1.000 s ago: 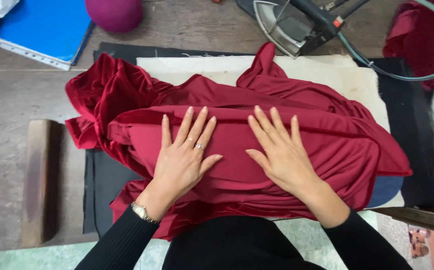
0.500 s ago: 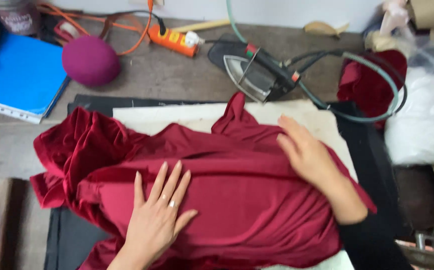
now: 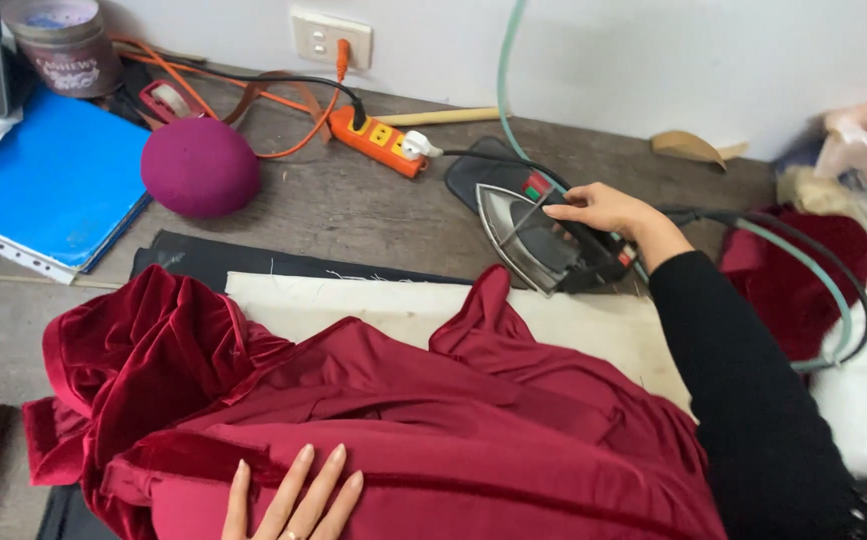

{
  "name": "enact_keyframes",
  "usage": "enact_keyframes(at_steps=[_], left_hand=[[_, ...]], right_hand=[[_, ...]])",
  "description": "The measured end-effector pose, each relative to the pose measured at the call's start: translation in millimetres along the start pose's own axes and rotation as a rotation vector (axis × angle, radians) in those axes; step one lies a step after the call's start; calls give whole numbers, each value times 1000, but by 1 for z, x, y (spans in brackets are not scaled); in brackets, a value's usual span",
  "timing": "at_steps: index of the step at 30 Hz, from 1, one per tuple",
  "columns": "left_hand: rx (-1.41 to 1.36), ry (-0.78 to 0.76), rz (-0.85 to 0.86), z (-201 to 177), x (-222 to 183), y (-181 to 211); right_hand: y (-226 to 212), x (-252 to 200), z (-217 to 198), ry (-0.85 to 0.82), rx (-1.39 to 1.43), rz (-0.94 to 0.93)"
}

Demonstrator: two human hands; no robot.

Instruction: Pressing seams on a red velvet garment using a steam iron and a tailor's clapper to set the shape.

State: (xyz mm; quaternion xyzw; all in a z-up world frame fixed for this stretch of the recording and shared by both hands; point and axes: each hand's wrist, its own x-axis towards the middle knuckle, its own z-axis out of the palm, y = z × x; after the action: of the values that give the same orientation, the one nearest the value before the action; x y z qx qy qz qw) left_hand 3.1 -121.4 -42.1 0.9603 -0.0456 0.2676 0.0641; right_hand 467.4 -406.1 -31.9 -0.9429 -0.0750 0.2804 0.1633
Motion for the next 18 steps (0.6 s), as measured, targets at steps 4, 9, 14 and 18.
enact_keyframes(at_steps=[4,9,14,18], left_hand=[[30,-18,36,3,-2,-3],[31,-157,194,-9,-1,-16],[-240,-263,149,-29,5,-20],[-359,-170,-73,-45,-10,-63]], right_hand=[[-13,13,11,-210,480,12],[-5,8,25,-92,363,-71],[-22,-60,-9,88,201,-24],[-33,-128,-28,116,20,-172]])
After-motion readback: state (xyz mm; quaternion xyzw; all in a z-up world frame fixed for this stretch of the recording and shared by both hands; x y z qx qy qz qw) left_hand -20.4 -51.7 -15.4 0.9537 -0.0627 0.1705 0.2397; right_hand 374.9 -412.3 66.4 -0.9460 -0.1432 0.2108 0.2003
